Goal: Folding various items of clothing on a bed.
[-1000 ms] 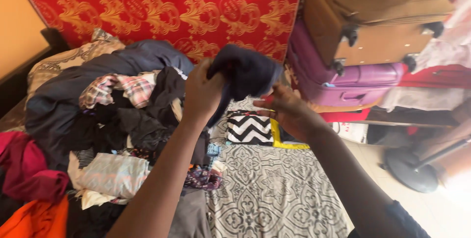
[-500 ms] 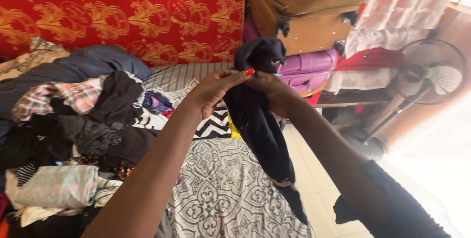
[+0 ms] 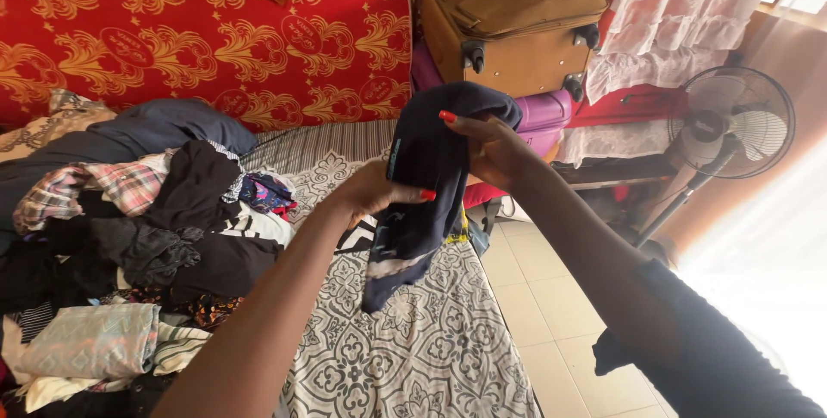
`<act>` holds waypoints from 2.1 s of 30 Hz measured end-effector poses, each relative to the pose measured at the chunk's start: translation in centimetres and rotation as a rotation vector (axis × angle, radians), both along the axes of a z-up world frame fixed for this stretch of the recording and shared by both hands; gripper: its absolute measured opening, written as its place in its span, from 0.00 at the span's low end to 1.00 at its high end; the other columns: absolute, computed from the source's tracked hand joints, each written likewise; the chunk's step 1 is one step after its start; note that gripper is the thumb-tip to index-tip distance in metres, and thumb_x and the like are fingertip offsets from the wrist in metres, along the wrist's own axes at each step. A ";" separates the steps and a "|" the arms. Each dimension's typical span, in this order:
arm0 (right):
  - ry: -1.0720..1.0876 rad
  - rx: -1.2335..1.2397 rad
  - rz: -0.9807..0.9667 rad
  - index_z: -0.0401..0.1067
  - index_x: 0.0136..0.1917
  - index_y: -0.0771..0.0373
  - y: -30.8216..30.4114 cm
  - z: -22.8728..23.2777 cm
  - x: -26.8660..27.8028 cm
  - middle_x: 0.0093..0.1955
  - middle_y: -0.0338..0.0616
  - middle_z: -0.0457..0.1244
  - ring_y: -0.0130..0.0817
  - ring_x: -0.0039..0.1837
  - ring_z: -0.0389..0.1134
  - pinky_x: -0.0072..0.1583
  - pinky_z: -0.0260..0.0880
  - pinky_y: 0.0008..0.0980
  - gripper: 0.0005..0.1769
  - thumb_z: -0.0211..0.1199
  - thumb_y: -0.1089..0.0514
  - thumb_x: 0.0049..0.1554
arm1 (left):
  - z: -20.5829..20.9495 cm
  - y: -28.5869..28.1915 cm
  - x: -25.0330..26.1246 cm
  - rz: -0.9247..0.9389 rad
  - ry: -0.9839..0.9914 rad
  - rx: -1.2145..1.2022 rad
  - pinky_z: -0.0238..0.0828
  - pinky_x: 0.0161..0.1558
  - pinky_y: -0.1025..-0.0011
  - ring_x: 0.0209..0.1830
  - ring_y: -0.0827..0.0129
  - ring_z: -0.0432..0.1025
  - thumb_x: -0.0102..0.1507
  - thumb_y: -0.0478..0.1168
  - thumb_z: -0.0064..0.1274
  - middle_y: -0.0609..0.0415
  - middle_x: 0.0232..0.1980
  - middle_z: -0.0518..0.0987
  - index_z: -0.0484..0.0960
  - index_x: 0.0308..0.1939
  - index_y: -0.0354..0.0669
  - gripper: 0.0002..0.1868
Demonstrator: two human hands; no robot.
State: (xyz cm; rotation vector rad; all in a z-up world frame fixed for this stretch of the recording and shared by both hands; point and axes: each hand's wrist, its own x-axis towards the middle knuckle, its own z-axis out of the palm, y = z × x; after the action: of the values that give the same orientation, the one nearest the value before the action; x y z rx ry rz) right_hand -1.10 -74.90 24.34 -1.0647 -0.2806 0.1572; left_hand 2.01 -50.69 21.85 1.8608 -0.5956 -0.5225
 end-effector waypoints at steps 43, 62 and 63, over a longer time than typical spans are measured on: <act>0.373 0.216 0.239 0.68 0.64 0.70 0.7 -12.7 11.7 0.61 0.55 0.69 0.44 0.62 0.73 0.68 0.71 0.47 0.20 0.59 0.58 0.62 | -9.1 5.1 10.5 0.251 0.697 -0.569 0.57 0.71 0.49 0.73 0.57 0.64 0.56 0.50 0.63 0.44 0.75 0.69 0.73 0.67 0.35 0.39; 0.250 0.052 0.050 0.70 0.65 0.67 -0.4 -13.1 20.6 0.60 0.50 0.70 0.39 0.60 0.73 0.68 0.70 0.45 0.21 0.63 0.58 0.60 | -7.6 4.5 21.1 0.065 0.607 -0.634 0.66 0.69 0.54 0.68 0.56 0.71 0.55 0.48 0.66 0.42 0.67 0.76 0.71 0.66 0.29 0.40; 0.239 0.066 0.066 0.70 0.65 0.66 -0.4 -13.0 20.0 0.60 0.48 0.69 0.38 0.60 0.73 0.68 0.70 0.44 0.21 0.63 0.58 0.61 | -7.5 4.6 20.6 0.088 0.603 -0.623 0.68 0.67 0.54 0.66 0.57 0.73 0.55 0.48 0.65 0.43 0.65 0.78 0.73 0.64 0.30 0.38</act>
State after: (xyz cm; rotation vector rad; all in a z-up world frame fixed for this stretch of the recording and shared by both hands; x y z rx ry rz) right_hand 18.93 -75.35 11.32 -0.9613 -0.1042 0.3295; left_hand 22.58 -46.09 14.39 1.0588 -0.2229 -0.7048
